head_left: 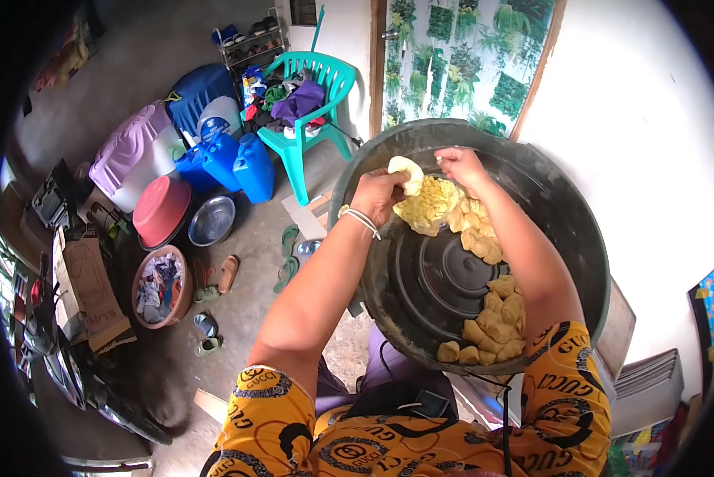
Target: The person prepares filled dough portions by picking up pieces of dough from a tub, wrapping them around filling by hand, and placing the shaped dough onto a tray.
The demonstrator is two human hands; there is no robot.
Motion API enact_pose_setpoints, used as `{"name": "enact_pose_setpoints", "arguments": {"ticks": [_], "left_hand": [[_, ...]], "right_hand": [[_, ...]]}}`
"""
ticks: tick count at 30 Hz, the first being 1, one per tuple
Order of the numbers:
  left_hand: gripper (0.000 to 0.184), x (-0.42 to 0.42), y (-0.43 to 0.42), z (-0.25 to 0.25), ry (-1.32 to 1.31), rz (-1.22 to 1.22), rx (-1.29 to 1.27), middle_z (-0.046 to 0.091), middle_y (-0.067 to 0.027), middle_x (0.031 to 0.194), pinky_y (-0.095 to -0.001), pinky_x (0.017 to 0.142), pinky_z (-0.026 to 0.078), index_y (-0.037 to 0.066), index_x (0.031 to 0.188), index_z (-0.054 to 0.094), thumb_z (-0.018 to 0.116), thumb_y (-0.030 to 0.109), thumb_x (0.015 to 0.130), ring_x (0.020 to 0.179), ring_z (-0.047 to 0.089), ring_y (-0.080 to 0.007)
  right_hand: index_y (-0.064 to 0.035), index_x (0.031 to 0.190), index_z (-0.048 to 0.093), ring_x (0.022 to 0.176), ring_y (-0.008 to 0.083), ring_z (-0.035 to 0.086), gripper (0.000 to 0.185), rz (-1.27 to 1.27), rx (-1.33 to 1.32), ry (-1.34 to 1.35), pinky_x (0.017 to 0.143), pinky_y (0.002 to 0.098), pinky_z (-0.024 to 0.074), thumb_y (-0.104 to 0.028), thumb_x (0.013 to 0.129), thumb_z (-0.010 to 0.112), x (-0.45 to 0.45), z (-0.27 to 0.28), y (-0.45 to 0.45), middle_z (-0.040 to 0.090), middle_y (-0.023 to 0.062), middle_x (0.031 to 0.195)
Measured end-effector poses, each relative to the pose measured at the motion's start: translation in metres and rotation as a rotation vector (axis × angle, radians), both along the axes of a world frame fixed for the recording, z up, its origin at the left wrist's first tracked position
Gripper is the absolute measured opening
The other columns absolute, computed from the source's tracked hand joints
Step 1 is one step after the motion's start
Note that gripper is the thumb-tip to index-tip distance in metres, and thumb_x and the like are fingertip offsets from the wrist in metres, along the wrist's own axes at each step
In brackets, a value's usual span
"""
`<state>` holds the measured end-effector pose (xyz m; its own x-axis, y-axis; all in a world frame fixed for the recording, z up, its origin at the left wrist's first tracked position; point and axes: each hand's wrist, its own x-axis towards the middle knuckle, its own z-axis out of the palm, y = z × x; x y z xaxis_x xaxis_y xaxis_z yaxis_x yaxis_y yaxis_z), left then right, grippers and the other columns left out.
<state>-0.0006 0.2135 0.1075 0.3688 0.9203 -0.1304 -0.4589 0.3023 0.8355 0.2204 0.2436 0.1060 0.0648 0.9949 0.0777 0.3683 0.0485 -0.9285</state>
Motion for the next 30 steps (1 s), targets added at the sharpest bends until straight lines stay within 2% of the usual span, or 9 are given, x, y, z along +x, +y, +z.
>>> {"name": "enact_pose_setpoints", "arguments": {"ticks": [3, 9, 14, 17, 20, 23, 27, 28, 30], "left_hand": [[0.023, 0.003, -0.001, -0.004, -0.024, -0.058, 0.012, 0.064, -0.0128, 0.093, -0.0320, 0.069, 0.051, -0.006, 0.103, 0.056, 0.062, 0.000, 0.081, 0.081, 0.064, -0.0217], [0.023, 0.027, -0.038, 0.005, 0.034, -0.230, 0.080, 0.063, -0.0121, 0.096, -0.0295, 0.072, 0.054, -0.007, 0.105, 0.056, 0.060, 0.001, 0.083, 0.086, 0.064, -0.0206], [0.024, 0.045, -0.072, 0.016, 0.000, -0.350, 0.194, 0.062, -0.0124, 0.099, -0.0267, 0.072, 0.055, -0.007, 0.109, 0.054, 0.056, -0.002, 0.085, 0.085, 0.065, -0.0209], [0.025, 0.048, -0.089, 0.023, 0.018, -0.365, 0.283, 0.063, -0.0116, 0.098, -0.0245, 0.071, 0.054, -0.006, 0.109, 0.054, 0.058, 0.001, 0.086, 0.084, 0.065, -0.0183], [0.025, 0.049, -0.108, 0.027, 0.067, -0.336, 0.302, 0.062, -0.0120, 0.099, -0.0261, 0.073, 0.054, -0.005, 0.110, 0.054, 0.057, 0.005, 0.088, 0.086, 0.064, -0.0189], [0.026, 0.049, -0.133, 0.026, 0.035, -0.258, 0.163, 0.061, -0.0141, 0.102, -0.0313, 0.080, 0.054, -0.005, 0.113, 0.052, 0.054, 0.009, 0.091, 0.091, 0.064, -0.0222], [0.026, 0.052, -0.163, 0.002, -0.234, -0.107, -0.044, 0.062, -0.0137, 0.105, -0.0338, 0.084, 0.051, -0.002, 0.113, 0.054, 0.049, 0.016, 0.094, 0.096, 0.062, -0.0225], [0.025, 0.052, -0.171, -0.006, -0.285, -0.079, -0.038, 0.062, -0.0132, 0.106, -0.0336, 0.084, 0.052, -0.001, 0.113, 0.054, 0.049, 0.015, 0.094, 0.096, 0.062, -0.0222], [0.023, 0.050, -0.184, -0.011, -0.395, -0.045, -0.032, 0.062, -0.0106, 0.108, -0.0328, 0.085, 0.052, -0.001, 0.113, 0.055, 0.052, 0.010, 0.092, 0.098, 0.061, -0.0204]], "right_hand": [[0.0006, 0.099, 0.062, 0.072, 0.0081, 0.056, 0.019, 0.157, 0.014, 0.209, 0.066, 0.0210, 0.0452, -0.006, 0.082, 0.065, -0.014, 0.035, -0.039, 0.063, 0.0029, 0.087], [0.0014, 0.091, 0.064, 0.077, 0.0095, 0.060, 0.012, 0.293, 0.163, 0.055, 0.069, 0.0249, 0.0491, 0.002, 0.079, 0.065, -0.019, 0.047, -0.107, 0.065, 0.0053, 0.081], [0.0004, 0.081, 0.058, 0.073, 0.0091, 0.059, 0.006, 0.138, 0.321, -0.223, 0.064, 0.0227, 0.0488, 0.001, 0.082, 0.064, -0.003, 0.047, -0.148, 0.061, 0.0032, 0.076], [0.0000, 0.081, 0.059, 0.066, 0.0096, 0.058, 0.014, -0.115, 0.147, 0.017, 0.061, 0.0243, 0.0491, -0.004, 0.076, 0.071, -0.006, 0.056, -0.169, 0.056, 0.0016, 0.066], [-0.0011, 0.081, 0.058, 0.064, 0.0089, 0.056, 0.015, 0.109, -0.076, 0.096, 0.058, 0.0245, 0.0476, -0.004, 0.076, 0.071, 0.013, 0.053, -0.174, 0.056, 0.0022, 0.065], [-0.0008, 0.082, 0.058, 0.065, 0.0087, 0.058, 0.014, 0.061, 0.190, -0.214, 0.058, 0.0264, 0.0477, -0.002, 0.075, 0.070, 0.014, 0.036, -0.173, 0.058, 0.0035, 0.067], [-0.0011, 0.099, 0.064, 0.075, 0.0138, 0.063, 0.021, 0.103, 0.258, -0.334, 0.068, 0.0294, 0.0487, -0.002, 0.079, 0.059, 0.000, 0.035, -0.195, 0.065, 0.0086, 0.080], [-0.0015, 0.114, 0.059, 0.083, 0.0188, 0.064, 0.034, 0.181, 0.340, -0.446, 0.075, 0.0302, 0.0485, -0.004, 0.081, 0.056, 0.000, 0.036, -0.199, 0.066, 0.0133, 0.091], [-0.0006, 0.119, 0.055, 0.089, 0.0169, 0.062, 0.037, 0.269, 0.228, -0.294, 0.082, 0.0294, 0.0482, -0.002, 0.082, 0.057, -0.003, 0.045, -0.214, 0.064, 0.0128, 0.101]]}}
